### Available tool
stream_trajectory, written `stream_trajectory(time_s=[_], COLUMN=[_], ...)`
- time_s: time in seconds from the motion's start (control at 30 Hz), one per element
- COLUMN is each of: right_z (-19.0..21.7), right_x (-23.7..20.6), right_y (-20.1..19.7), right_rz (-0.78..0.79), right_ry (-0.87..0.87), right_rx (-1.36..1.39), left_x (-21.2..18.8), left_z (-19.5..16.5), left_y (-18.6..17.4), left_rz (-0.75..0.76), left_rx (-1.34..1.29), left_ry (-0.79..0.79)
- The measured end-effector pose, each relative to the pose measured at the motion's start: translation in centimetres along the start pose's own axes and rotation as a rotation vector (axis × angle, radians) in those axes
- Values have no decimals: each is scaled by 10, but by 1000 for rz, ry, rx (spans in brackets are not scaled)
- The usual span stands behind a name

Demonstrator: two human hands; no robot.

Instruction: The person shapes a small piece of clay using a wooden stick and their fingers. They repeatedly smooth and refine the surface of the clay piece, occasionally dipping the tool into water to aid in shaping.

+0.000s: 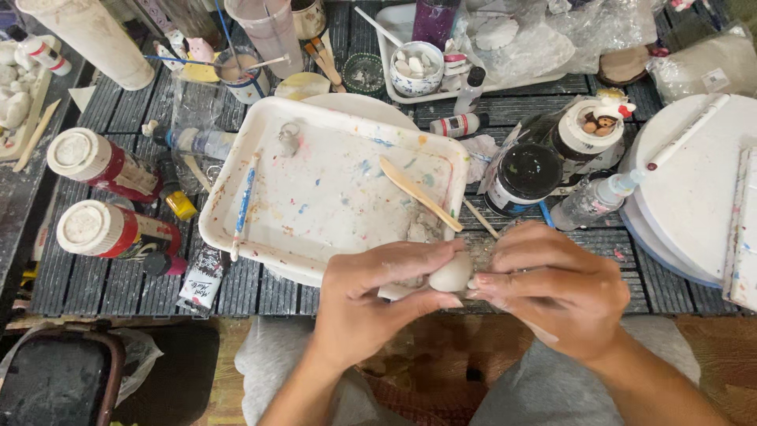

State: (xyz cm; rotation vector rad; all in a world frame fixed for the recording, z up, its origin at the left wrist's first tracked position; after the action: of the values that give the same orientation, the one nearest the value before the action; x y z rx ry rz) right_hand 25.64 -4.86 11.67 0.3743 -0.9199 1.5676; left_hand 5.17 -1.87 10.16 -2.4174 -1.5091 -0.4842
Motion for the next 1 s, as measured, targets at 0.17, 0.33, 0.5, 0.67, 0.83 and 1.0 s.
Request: stream_trajectory(time_s=[0.17, 0.33, 0.5, 0.67, 0.83, 1.0], right_z=[-28, -52, -58, -51, -52, -55], right_x=[-17, -33, -37, -35, -36, -37], right_y=[-4, 1, 5, 0, -1, -2], right_rz=[7, 5, -27, -6, -23, -45], right_ry=[276, 587, 658, 600, 646, 660], right_rx=[462, 876, 933, 846, 826, 848], left_x=[-7, -14, -18, -19, -18, -16], left_z=[-9, -11, -6, -5, -6, -5], left_y=[15, 32, 35, 34, 33, 33], left_rz=[-116, -240, -291, -297, -287, -282], left_rx=[216, 347, 337, 350, 371, 355], left_ry=[261, 425, 395, 402, 400, 359])
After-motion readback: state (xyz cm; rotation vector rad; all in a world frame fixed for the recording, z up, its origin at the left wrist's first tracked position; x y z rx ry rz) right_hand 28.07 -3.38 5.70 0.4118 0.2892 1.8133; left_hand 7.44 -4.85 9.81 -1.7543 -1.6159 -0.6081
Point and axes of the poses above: each hand's wrist, its own x-axis towards the middle knuckle, its own y-axis out of the palm, z = x × y, the point moved 5 cm from there along x, towards the middle knuckle, and after that the axes turned 1 degree about -y, right-handed, at the moved point
